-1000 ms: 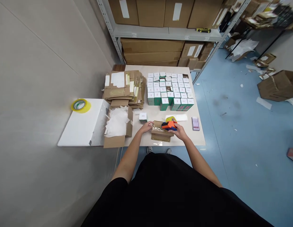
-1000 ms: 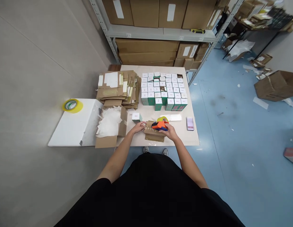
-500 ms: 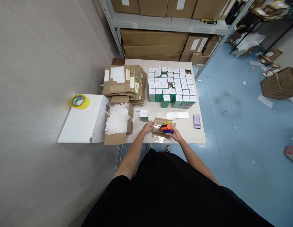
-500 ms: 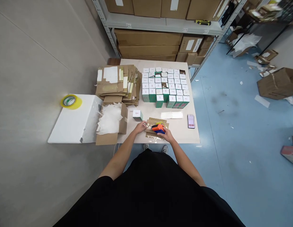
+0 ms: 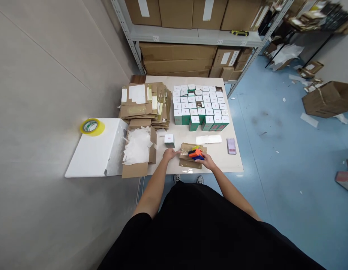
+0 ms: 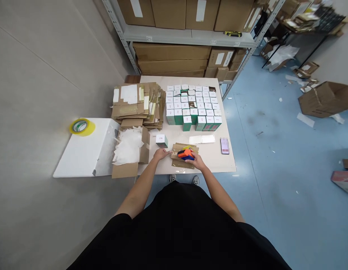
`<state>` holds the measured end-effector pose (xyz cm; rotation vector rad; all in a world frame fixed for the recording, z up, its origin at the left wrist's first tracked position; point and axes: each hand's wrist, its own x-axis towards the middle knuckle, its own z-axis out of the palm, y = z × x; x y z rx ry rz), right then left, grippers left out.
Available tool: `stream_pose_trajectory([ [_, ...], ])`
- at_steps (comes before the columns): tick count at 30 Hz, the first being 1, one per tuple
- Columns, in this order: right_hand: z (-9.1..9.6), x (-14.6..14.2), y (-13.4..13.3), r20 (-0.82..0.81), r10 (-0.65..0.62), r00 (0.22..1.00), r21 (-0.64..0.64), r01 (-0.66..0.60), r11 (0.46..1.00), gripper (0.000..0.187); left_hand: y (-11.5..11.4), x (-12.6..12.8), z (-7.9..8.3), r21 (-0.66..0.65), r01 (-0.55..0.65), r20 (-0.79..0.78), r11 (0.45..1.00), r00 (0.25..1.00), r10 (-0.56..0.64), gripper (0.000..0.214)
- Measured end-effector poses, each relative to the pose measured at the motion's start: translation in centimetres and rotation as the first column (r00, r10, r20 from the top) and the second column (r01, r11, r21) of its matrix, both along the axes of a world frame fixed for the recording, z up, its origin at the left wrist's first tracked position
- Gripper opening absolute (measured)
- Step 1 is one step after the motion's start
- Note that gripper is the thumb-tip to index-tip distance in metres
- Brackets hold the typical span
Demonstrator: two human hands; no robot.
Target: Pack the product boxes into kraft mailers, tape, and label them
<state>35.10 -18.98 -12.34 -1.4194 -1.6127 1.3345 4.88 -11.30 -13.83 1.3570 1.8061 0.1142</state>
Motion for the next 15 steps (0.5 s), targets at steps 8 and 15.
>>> stream_pose_trajectory([
  [8,5.0,1.4,3.1,0.369,0.093,0.925,0.522,-0.289,0.803,0.025,3.1,1.0,10.9,0.397,0.166,0.423,0.903,0.84,-0.34,0.036],
  [15,9.5,2.1,4.0,0.506,-0.028,0.862,0.655,-0.363,0.662,0.023,2.1,3.1,19.4,0.394,0.491,0.418,0.777,0.657,-0.627,0.032],
])
